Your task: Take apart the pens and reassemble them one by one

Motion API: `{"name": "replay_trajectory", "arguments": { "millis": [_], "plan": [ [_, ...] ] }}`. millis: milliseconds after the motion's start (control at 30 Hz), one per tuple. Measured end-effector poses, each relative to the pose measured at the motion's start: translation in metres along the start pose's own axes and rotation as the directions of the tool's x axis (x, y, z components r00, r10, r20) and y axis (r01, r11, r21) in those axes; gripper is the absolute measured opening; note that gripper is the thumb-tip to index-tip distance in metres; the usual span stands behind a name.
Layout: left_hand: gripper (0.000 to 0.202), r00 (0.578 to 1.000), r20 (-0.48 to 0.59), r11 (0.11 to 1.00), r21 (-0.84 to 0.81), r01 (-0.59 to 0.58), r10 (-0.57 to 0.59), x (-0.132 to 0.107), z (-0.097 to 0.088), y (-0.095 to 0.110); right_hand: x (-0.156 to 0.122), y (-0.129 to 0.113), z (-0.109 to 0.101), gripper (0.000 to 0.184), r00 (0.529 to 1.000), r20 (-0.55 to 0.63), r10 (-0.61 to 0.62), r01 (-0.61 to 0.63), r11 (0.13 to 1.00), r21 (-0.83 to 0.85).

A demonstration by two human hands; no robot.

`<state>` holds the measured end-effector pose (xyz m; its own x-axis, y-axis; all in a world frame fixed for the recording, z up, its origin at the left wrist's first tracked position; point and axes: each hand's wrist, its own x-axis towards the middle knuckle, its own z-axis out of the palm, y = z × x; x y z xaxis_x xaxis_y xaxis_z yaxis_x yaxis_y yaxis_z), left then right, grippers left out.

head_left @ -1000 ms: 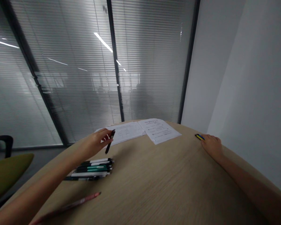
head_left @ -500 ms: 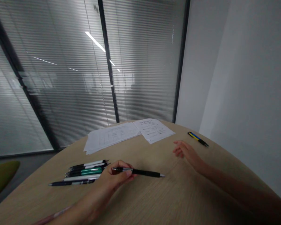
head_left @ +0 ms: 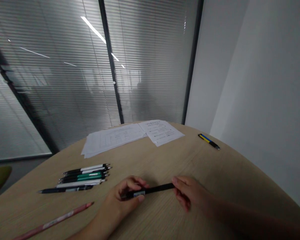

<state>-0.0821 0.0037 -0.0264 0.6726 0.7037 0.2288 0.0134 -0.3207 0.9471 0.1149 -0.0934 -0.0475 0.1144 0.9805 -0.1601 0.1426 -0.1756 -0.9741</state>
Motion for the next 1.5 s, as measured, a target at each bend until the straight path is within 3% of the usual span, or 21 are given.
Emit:
{"name": "replay_trajectory", "arguments": {
  "millis": [133, 233, 333, 467, 567, 633, 767, 900, 1100, 1233, 1300, 1433, 1500],
  "plan": [
    [0.003, 0.982, 0.102, 0.923, 0.336, -0.185, 0.160, 0.002, -0.009, 0.003, -0.002, 0.001, 0.002, 0.046, 0.996, -0.077, -0.052, 0.051, 0.999, -0.011],
    [0.013, 0.902, 0.276, 0.725, 0.537, -0.431, 0.332, 0.004, -0.018, 0.001, -0.004, -0.001, 0.003, 0.047, 0.988, -0.148, -0.046, 0.043, 0.999, -0.025],
    [0.016, 0.852, 0.369, 0.594, 0.611, -0.524, 0.372, 0.003, -0.021, -0.002, -0.004, -0.004, 0.003, 0.051, 0.967, -0.241, -0.082, 0.054, 0.991, -0.124],
    [0.016, 0.911, 0.286, 0.689, 0.597, -0.412, 0.297, 0.002, -0.019, -0.006, 0.003, -0.004, 0.000, 0.051, 0.944, -0.301, -0.136, 0.068, 0.972, -0.226],
    [0.012, 0.979, 0.128, 0.816, 0.542, -0.201, 0.156, 0.006, -0.018, -0.002, 0.009, -0.001, -0.001, 0.050, 0.951, -0.282, -0.128, 0.074, 0.978, -0.196],
    [0.010, 0.999, 0.042, 0.881, 0.471, -0.036, 0.019, 0.009, -0.017, 0.003, 0.010, 0.000, -0.001, 0.050, 0.952, -0.281, -0.122, 0.080, 0.985, -0.156],
    [0.010, 0.977, -0.029, 0.942, 0.260, 0.211, -0.211, 0.011, -0.013, 0.009, 0.008, -0.002, -0.002, 0.049, 0.947, -0.285, -0.149, 0.117, 0.985, -0.128],
    [0.020, 0.931, 0.037, 0.931, 0.041, 0.362, -0.363, 0.010, -0.010, 0.006, 0.007, -0.002, -0.003, 0.047, 0.953, -0.241, -0.185, 0.151, 0.977, -0.151],
    [0.043, 0.901, 0.070, 0.881, -0.187, 0.434, -0.429, 0.011, -0.012, -0.004, 0.010, 0.007, -0.003, 0.039, 0.944, -0.176, -0.278, 0.266, 0.960, -0.089],
    [0.037, 0.913, 0.067, 0.898, -0.162, 0.409, -0.403, 0.011, -0.011, -0.006, 0.008, 0.008, -0.002, 0.041, 0.931, -0.207, -0.299, 0.290, 0.954, -0.076],
    [0.035, 0.913, 0.071, 0.906, -0.116, 0.407, -0.402, 0.011, -0.010, -0.006, 0.008, 0.008, -0.003, 0.047, 0.939, -0.229, -0.257, 0.234, 0.964, -0.124],
    [0.033, 0.921, 0.038, 0.916, -0.094, 0.390, -0.388, 0.011, -0.009, -0.003, 0.009, 0.007, -0.006, 0.051, 0.953, -0.296, -0.068, 0.002, 0.976, -0.217],
    [0.030, 0.929, 0.007, 0.925, -0.095, 0.369, -0.370, 0.011, -0.008, -0.003, 0.010, 0.007, -0.008, 0.051, 0.960, -0.275, -0.046, -0.032, 0.962, -0.272]
  ]
}}
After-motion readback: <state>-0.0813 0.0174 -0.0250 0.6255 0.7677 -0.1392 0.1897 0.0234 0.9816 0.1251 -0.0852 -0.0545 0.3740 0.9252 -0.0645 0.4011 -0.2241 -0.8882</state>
